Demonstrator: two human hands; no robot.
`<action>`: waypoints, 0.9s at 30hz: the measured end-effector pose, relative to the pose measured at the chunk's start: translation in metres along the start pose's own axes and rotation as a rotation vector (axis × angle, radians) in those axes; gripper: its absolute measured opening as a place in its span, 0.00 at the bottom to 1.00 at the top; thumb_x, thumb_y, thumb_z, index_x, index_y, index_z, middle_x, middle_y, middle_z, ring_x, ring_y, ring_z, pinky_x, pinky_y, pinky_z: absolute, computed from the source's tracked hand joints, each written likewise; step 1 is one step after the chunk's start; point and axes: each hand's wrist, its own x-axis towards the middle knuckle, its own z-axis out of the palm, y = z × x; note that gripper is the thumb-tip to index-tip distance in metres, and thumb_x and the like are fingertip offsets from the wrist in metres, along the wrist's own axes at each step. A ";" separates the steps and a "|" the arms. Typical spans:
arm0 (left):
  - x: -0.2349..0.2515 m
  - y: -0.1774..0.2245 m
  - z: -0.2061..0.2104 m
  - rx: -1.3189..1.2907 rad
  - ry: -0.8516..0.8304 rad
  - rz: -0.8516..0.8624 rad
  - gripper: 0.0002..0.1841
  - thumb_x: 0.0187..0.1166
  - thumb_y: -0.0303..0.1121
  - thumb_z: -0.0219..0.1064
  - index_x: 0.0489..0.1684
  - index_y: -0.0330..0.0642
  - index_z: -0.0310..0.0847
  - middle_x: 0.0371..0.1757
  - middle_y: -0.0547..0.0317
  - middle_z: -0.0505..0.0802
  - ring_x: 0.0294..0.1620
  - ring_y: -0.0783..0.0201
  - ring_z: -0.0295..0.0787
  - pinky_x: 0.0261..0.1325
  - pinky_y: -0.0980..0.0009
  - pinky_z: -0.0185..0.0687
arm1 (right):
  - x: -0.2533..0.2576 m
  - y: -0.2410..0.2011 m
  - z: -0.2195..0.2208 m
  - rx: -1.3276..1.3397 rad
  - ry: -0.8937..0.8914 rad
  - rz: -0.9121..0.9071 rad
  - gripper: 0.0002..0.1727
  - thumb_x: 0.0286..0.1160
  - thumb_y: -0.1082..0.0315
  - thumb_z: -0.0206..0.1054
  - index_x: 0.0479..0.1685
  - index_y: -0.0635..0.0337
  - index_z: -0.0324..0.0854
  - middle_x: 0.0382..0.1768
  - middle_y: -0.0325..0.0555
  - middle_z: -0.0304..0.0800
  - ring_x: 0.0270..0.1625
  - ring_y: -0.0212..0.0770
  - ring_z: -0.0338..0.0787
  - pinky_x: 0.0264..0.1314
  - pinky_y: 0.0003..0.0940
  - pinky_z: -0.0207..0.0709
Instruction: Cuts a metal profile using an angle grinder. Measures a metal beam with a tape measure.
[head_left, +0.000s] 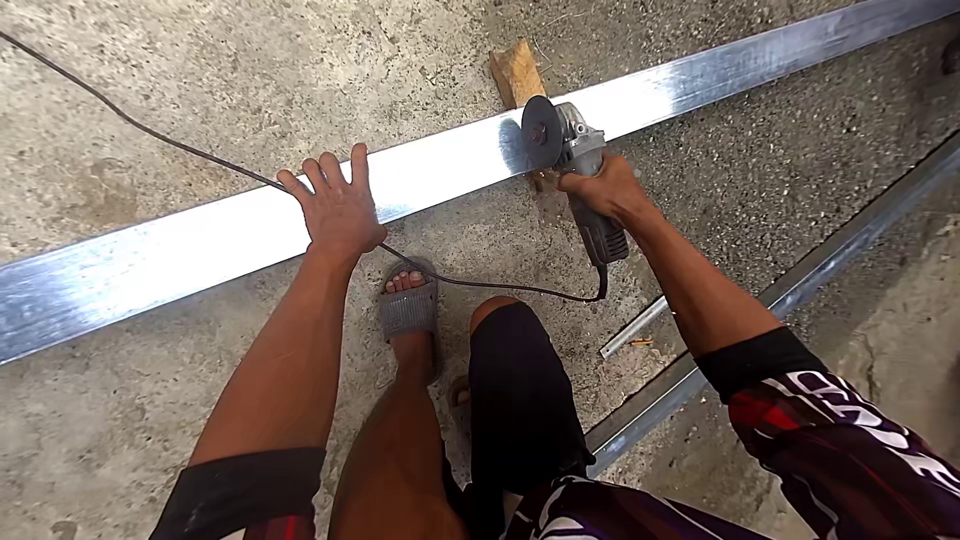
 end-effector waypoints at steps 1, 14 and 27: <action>0.000 0.000 0.001 0.000 -0.001 0.000 0.73 0.35 0.43 0.91 0.95 0.56 0.41 0.75 0.27 0.70 0.78 0.23 0.63 0.75 0.17 0.42 | 0.000 0.001 0.000 0.000 -0.002 -0.005 0.34 0.51 0.43 0.82 0.53 0.56 0.84 0.39 0.51 0.91 0.41 0.50 0.92 0.45 0.61 0.84; -0.001 0.001 -0.001 -0.002 -0.010 -0.004 0.73 0.35 0.44 0.91 0.95 0.56 0.41 0.75 0.27 0.70 0.78 0.23 0.63 0.76 0.17 0.42 | 0.003 -0.002 0.000 -0.006 0.002 -0.012 0.33 0.50 0.41 0.81 0.50 0.55 0.85 0.37 0.50 0.92 0.40 0.49 0.93 0.44 0.60 0.84; 0.000 0.000 0.000 -0.017 -0.002 -0.004 0.73 0.34 0.42 0.91 0.95 0.56 0.42 0.75 0.27 0.70 0.78 0.23 0.62 0.75 0.16 0.41 | 0.008 -0.005 0.000 0.044 -0.005 -0.041 0.28 0.53 0.46 0.82 0.46 0.56 0.86 0.35 0.49 0.92 0.37 0.46 0.92 0.42 0.56 0.85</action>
